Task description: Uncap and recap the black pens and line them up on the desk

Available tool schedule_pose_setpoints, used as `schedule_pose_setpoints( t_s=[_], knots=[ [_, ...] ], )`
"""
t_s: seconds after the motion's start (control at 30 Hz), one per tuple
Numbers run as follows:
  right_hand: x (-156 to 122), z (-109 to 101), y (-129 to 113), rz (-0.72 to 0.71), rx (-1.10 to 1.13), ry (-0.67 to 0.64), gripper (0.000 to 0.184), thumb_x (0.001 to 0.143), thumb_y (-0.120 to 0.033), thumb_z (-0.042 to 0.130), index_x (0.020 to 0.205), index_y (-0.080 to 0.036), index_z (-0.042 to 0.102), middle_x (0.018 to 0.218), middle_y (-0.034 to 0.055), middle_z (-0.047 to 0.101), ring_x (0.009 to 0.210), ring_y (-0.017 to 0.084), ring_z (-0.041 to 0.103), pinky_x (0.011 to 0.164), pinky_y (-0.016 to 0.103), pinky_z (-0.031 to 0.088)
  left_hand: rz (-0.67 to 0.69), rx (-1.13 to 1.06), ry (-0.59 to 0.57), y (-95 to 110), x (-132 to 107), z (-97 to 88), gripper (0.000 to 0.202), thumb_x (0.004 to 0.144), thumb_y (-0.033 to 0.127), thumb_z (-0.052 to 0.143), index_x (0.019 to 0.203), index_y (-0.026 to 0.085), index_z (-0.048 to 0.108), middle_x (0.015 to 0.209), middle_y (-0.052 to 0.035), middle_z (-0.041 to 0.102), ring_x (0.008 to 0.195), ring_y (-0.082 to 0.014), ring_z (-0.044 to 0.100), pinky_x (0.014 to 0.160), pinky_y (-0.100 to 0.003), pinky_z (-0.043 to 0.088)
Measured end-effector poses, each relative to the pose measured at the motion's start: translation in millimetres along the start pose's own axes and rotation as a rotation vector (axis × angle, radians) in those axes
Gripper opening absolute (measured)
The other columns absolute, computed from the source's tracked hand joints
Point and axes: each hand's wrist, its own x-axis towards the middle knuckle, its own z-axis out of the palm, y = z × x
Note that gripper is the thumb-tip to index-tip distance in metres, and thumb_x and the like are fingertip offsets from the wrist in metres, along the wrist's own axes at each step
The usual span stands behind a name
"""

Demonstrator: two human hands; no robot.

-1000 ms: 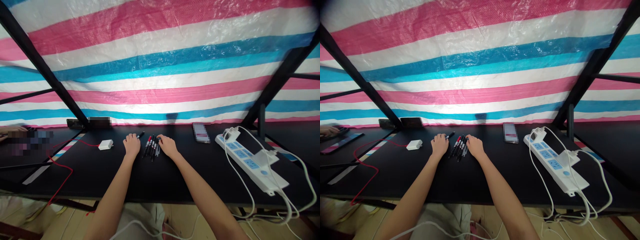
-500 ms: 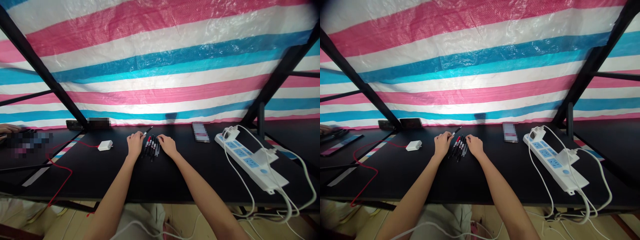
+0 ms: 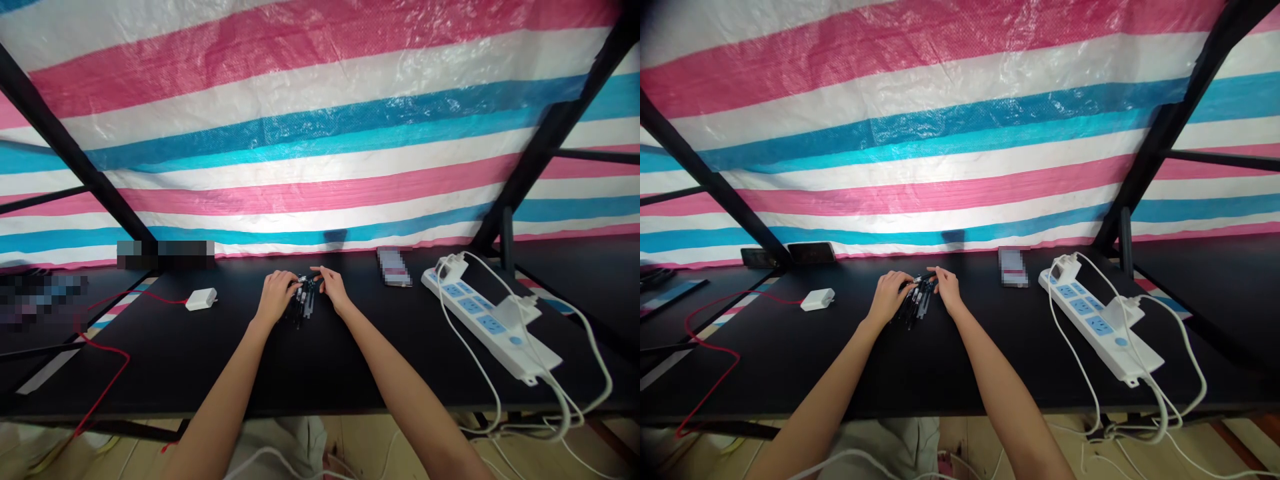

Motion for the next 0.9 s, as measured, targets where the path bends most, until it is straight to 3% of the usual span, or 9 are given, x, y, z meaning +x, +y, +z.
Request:
schedule_pose_setpoints(
  t_s=[0.1, 0.23, 0.33, 0.43, 0.5, 0.67, 0.77, 0.9],
  knots=[
    [1.5, -2.8, 0.1, -0.013, 0.007, 0.055, 0.048, 0.082, -0.048, 0.035, 0.094, -0.015, 0.067, 0.074, 0.0026, 0.062, 0.038, 0.004, 0.042, 0.039, 0.016, 0.031, -0.023, 0.014, -0.009, 1.0, -0.1, -0.3, 0.021, 0.086, 0.037, 0.042, 0.089, 0.021, 0.056, 0.093, -0.0035, 0.060, 0.091, -0.0181, 0.049, 0.084, -0.032, 0.031],
    [5.9, -13.4, -1.2, -0.003, 0.034, 0.284, 0.052, 0.083, -0.051, 0.030, 0.087, -0.013, 0.065, 0.080, 0.0070, 0.065, 0.042, 0.006, 0.048, 0.041, 0.018, 0.035, -0.067, 0.044, 0.011, -3.2, 0.6, -0.5, 0.021, 0.086, 0.037, 0.042, 0.088, 0.022, 0.056, 0.093, -0.0043, 0.061, 0.092, -0.0195, 0.049, 0.083, -0.032, 0.031],
    [9.7, -25.6, -4.4, -0.009, 0.093, 0.460, 0.055, 0.084, -0.052, 0.023, 0.084, -0.012, 0.060, 0.085, 0.0104, 0.065, 0.046, 0.008, 0.053, 0.044, 0.019, 0.040, -0.122, 0.021, 0.046, -14.6, 2.3, -2.0, 0.020, 0.085, 0.038, 0.043, 0.088, 0.022, 0.055, 0.094, -0.0038, 0.062, 0.092, -0.0193, 0.051, 0.083, -0.031, 0.033],
    [12.2, -34.4, -7.4, -0.035, 0.116, 0.524, 0.053, 0.085, -0.052, 0.020, 0.080, -0.013, 0.057, 0.080, 0.0099, 0.066, 0.043, 0.008, 0.053, 0.043, 0.021, 0.038, -0.231, 0.005, 0.079, -29.7, 3.0, -1.7, 0.023, 0.084, 0.041, 0.042, 0.088, 0.021, 0.054, 0.091, -0.0037, 0.063, 0.088, -0.0182, 0.054, 0.077, -0.028, 0.035],
    [12.1, -35.8, -8.2, -0.039, 0.049, 0.484, 0.051, 0.086, -0.050, 0.021, 0.076, -0.014, 0.056, 0.069, 0.0067, 0.064, 0.038, 0.008, 0.048, 0.041, 0.021, 0.036, -0.321, 0.037, 0.053, -37.2, 2.1, 1.0, 0.025, 0.084, 0.042, 0.040, 0.086, 0.021, 0.053, 0.084, -0.0035, 0.063, 0.082, -0.0184, 0.056, 0.070, -0.028, 0.036],
    [5.6, -29.3, -7.6, -0.051, -0.322, 0.242, 0.041, 0.086, -0.040, 0.032, 0.062, -0.017, 0.056, 0.049, 0.0006, 0.056, 0.044, 0.011, 0.051, 0.051, 0.021, 0.039, -0.365, 0.117, -0.244, -39.4, -1.6, 10.2, 0.022, 0.079, 0.039, 0.043, 0.071, 0.020, 0.052, 0.076, -0.0026, 0.062, 0.074, -0.0195, 0.057, 0.063, -0.027, 0.034],
    [0.2, -24.2, -6.8, -0.063, -0.525, 0.135, 0.034, 0.085, -0.035, 0.039, 0.065, -0.017, 0.060, 0.050, 0.0007, 0.056, 0.054, 0.012, 0.056, 0.062, 0.022, 0.041, -0.352, 0.111, -0.278, -36.8, -2.0, 10.5, 0.023, 0.078, 0.040, 0.043, 0.070, 0.020, 0.052, 0.082, -0.0032, 0.062, 0.077, -0.0188, 0.057, 0.064, -0.026, 0.034],
    [-4.3, -18.8, -5.1, -0.032, -0.691, 0.063, 0.025, 0.084, -0.033, 0.044, 0.079, -0.017, 0.063, 0.060, 0.0027, 0.060, 0.057, 0.013, 0.057, 0.064, 0.022, 0.041, -0.356, 0.076, -0.295, -35.8, -1.4, 7.6, 0.032, 0.080, 0.047, 0.039, 0.073, 0.020, 0.054, 0.083, -0.0033, 0.062, 0.077, -0.0183, 0.057, 0.064, -0.026, 0.035]
  ],
)
